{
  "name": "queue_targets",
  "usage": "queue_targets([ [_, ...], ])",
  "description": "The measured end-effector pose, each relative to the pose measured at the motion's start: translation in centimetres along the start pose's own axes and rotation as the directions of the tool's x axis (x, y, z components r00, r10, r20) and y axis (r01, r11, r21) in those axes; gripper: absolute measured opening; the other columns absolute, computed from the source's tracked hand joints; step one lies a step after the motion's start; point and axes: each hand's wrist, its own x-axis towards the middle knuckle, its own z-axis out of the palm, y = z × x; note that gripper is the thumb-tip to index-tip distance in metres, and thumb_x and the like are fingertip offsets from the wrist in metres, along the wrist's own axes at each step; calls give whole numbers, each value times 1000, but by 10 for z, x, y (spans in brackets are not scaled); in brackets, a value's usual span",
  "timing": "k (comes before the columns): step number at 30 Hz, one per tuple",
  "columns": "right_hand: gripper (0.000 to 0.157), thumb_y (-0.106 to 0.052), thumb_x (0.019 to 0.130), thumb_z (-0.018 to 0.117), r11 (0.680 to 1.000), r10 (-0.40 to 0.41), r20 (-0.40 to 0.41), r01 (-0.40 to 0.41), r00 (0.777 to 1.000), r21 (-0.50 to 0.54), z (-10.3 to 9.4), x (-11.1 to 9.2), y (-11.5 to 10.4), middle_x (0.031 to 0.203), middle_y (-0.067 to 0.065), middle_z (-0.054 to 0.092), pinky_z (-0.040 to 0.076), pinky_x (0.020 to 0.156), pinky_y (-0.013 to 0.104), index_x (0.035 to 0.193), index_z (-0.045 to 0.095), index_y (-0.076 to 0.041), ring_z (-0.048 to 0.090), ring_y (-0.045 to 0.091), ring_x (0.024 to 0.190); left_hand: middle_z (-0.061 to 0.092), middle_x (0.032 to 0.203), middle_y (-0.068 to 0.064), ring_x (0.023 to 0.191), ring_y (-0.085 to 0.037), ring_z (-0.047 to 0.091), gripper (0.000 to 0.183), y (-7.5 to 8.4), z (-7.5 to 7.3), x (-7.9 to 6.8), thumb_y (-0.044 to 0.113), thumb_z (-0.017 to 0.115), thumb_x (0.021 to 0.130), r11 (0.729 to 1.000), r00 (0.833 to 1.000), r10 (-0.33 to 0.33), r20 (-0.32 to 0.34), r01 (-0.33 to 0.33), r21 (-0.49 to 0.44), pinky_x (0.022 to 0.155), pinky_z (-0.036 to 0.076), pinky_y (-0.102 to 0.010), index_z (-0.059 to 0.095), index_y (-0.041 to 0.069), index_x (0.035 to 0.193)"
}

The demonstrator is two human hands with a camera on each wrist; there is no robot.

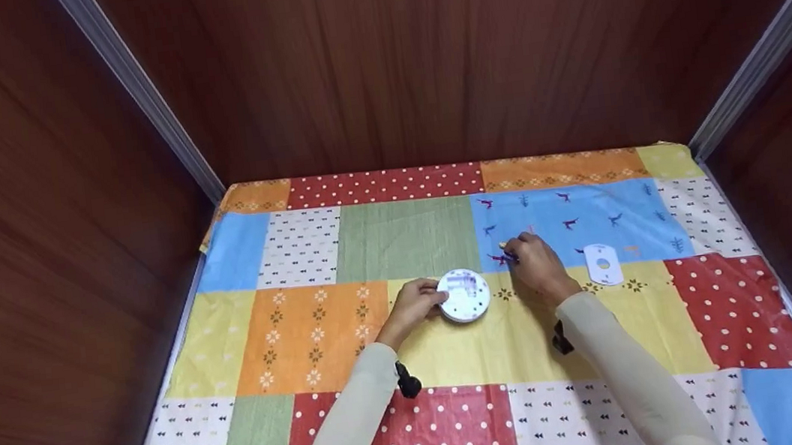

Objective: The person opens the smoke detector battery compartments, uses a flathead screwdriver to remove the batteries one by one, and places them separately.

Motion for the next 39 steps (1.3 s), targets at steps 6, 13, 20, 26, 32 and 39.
queue_targets([
  [6, 23, 0, 102, 65, 1000, 24, 24, -24, 999, 2, -1, -1, 0, 121, 24, 68, 57, 104, 55, 123, 74, 3, 66, 43, 117, 74, 108, -13, 85, -12, 68, 35, 1, 0, 0, 7, 72, 97, 1000, 1000, -14, -4, 14, -2, 76, 61, -27, 66, -9, 127],
  [13, 22, -1, 102, 65, 1000, 13, 15, -13, 1000, 14, -3, -3, -1, 120, 25, 69, 57, 102, 56, 122, 74, 4, 67, 43, 114, 75, 109, -16, 85, -12, 67, 35, 1, 0, -1, 7, 72, 97, 1000, 1000, -5, -11, 5, 4, 77, 61, -28, 66, -10, 127],
  [20, 20, -2, 103, 65, 1000, 11, 10, -12, 1000, 5, -4, -3, -1, 118, 23, 69, 58, 100, 55, 119, 75, 3, 67, 42, 114, 74, 104, -12, 80, -11, 68, 33, 2, 1, -1, 5, 72, 96, 1000, 1000, -4, -12, 4, -9, 74, 61, -26, 67, -10, 125],
  [26, 15, -1, 101, 68, 1000, -17, -38, 17, 999, -4, -1, -2, 1, 112, 23, 70, 60, 94, 55, 112, 76, 4, 68, 42, 107, 74, 104, -11, 82, -11, 68, 34, 4, 0, -2, 6, 71, 97, 1000, 1000, -11, -3, 11, -9, 76, 63, -28, 67, -10, 127],
  [32, 12, -2, 100, 70, 999, -49, -89, 49, 995, -6, -4, 0, 1, 107, 23, 71, 61, 89, 54, 108, 77, 4, 69, 41, 101, 74, 104, -10, 82, -12, 69, 34, 3, -1, -1, 7, 71, 97, 1000, 1000, -8, 0, 8, -11, 78, 64, -31, 67, -10, 127],
  [39, 18, -5, 99, 72, 1000, 1, -71, 0, 997, 12, -19, -1, 0, 110, 24, 70, 59, 91, 57, 113, 74, 5, 67, 43, 104, 73, 102, -9, 81, -12, 68, 35, 3, 0, -1, 7, 72, 97, 1000, 1000, -19, -5, 19, -15, 76, 63, -30, 66, -9, 127],
])
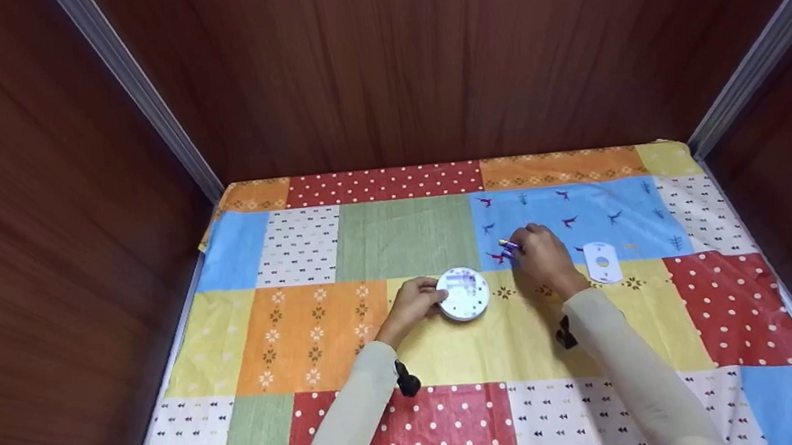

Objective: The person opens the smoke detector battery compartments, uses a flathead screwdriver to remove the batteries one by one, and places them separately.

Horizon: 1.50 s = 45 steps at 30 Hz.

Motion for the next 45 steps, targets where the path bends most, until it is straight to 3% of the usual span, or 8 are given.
queue_targets([
  [12, 24, -8, 105, 65, 993, 110, 18, -110, 994, 29, -22, -14, 13, 119, 26, 70, 58, 95, 58, 124, 72, 5, 68, 43, 110, 74, 109, -15, 86, -14, 69, 35, -3, -1, -1, 7, 71, 97, 1000, 1000, -1, 0, 1, 1, 80, 63, -30, 66, -9, 128],
  [21, 25, -8, 103, 64, 991, 134, -45, -133, 990, 20, -34, -29, 42, 114, 28, 71, 58, 90, 61, 122, 72, 7, 68, 46, 105, 76, 108, -15, 83, -11, 67, 33, -3, -1, 0, 7, 71, 98, 999, 1000, 27, 6, -28, 29, 77, 61, -29, 67, -8, 127],
  [30, 31, -12, 104, 64, 977, 213, -42, -214, 976, -8, -51, -42, 67, 119, 31, 67, 55, 92, 65, 125, 69, 9, 66, 50, 109, 75, 107, -14, 85, -12, 68, 33, -1, -2, 0, 7, 71, 98, 1000, 1000, 23, 9, -23, 3, 80, 63, -30, 67, -9, 126],
  [40, 40, -19, 107, 56, 932, 363, 45, -363, 931, -18, -62, -52, 83, 129, 33, 59, 50, 105, 68, 133, 64, 11, 59, 52, 119, 75, 108, -15, 85, -13, 69, 35, -1, -2, 0, 7, 72, 97, 1000, 1000, 16, 2, -16, 12, 80, 64, -30, 67, -9, 127],
  [45, 43, -24, 106, 56, 914, 406, 73, -404, 911, -35, -62, -60, 93, 125, 34, 56, 51, 99, 69, 128, 62, 13, 59, 52, 113, 74, 107, -14, 83, -12, 68, 34, -2, -1, -1, 6, 72, 97, 1000, 1000, 18, -3, -18, 18, 79, 64, -30, 66, -9, 127],
])
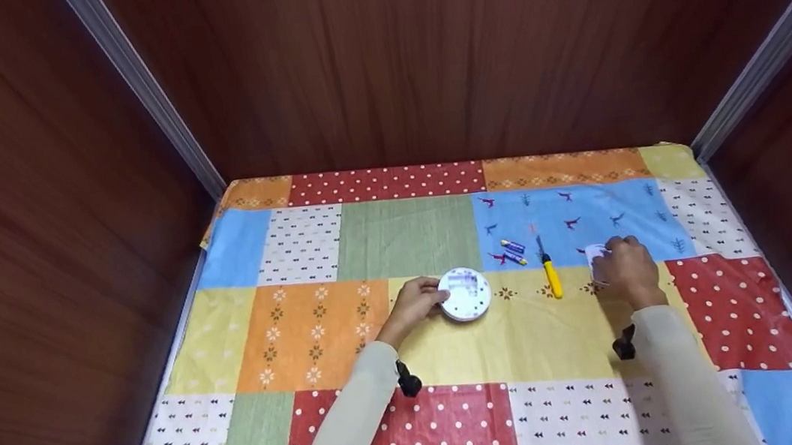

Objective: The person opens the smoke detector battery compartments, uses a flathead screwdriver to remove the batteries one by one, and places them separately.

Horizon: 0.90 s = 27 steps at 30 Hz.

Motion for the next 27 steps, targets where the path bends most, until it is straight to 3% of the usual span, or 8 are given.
queue_targets([
  [4, 49, -32, 106, 57, 998, 58, 12, -58, 998, -26, 2, -3, 7, 118, 33, 53, 53, 91, 66, 122, 59, 14, 58, 50, 105, 74, 109, -14, 86, -12, 68, 35, -1, 0, -1, 6, 72, 97, 1000, 1000, 6, 12, -6, -16, 78, 62, -28, 65, -10, 128],
  [7, 60, -39, 105, 60, 991, 132, 35, -131, 991, -38, 3, -4, 9, 120, 35, 52, 53, 95, 66, 128, 54, 16, 56, 50, 106, 73, 109, -14, 88, -12, 68, 35, -2, 0, -1, 6, 71, 97, 1000, 1000, 8, 19, -7, -27, 79, 62, -27, 65, -10, 128],
  [13, 68, -46, 103, 63, 968, 250, 97, -246, 963, -50, 1, -1, 5, 120, 35, 56, 57, 95, 61, 131, 55, 16, 60, 47, 104, 74, 113, -18, 93, -17, 70, 37, 0, 0, -2, 7, 71, 98, 1000, 1000, 5, 10, -5, -22, 87, 65, -36, 65, -10, 129],
  [19, 64, -44, 103, 65, 958, 281, 135, -285, 950, 15, 1, 2, 6, 116, 30, 60, 57, 93, 54, 130, 57, 13, 60, 44, 104, 73, 111, -16, 89, -16, 70, 35, 0, 0, -1, 6, 72, 97, 1000, 1000, 1, 8, -1, -22, 83, 65, -33, 65, -10, 128],
  [27, 72, -39, 102, 67, 947, 277, 132, -293, 952, 129, 0, 3, 5, 133, 33, 46, 50, 106, 61, 143, 44, 15, 51, 44, 113, 75, 109, -15, 86, -14, 69, 34, 1, 0, 0, 7, 72, 97, 1000, 1000, -11, 1, 11, -10, 80, 63, -30, 66, -9, 127],
])
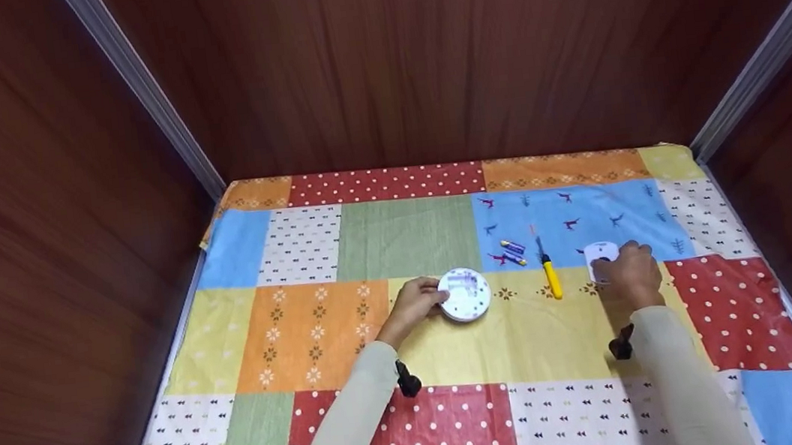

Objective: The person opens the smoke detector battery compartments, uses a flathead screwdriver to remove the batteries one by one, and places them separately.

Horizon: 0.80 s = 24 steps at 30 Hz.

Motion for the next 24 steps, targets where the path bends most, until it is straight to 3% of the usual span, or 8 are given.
queue_targets([
  [2, 71, -38, 103, 67, 1000, -11, -18, 11, 1000, 6, 0, -1, 0, 132, 32, 46, 50, 105, 61, 143, 42, 14, 52, 44, 113, 74, 109, -15, 87, -14, 68, 35, 1, 0, 0, 7, 72, 97, 1000, 1000, -6, 1, 6, -1, 81, 63, -30, 66, -9, 127],
  [7, 60, -35, 104, 68, 999, -35, -46, 35, 998, 3, 0, -2, -1, 121, 29, 58, 52, 84, 47, 135, 47, 12, 58, 38, 102, 75, 110, -15, 87, -13, 69, 35, 1, -1, -1, 7, 72, 98, 1000, 1000, 5, 10, -5, 4, 81, 63, -31, 66, -8, 128],
  [16, 40, -32, 111, 53, 993, -114, -123, 118, 986, 25, -3, -5, -4, 106, 25, 67, 49, 63, 34, 118, 59, 6, 63, 31, 88, 75, 107, -14, 85, -12, 68, 34, 1, -1, -1, 7, 71, 98, 1000, 1000, 8, 11, -8, 5, 79, 62, -29, 66, -9, 128],
  [24, 39, -30, 112, 48, 988, -116, -155, 129, 981, 79, -5, -6, -8, 106, 24, 66, 48, 62, 32, 118, 59, 6, 62, 30, 88, 76, 110, -16, 85, -13, 68, 34, 1, -1, -1, 8, 71, 98, 1000, 1000, 0, 5, 0, 13, 78, 62, -29, 66, -8, 128],
])
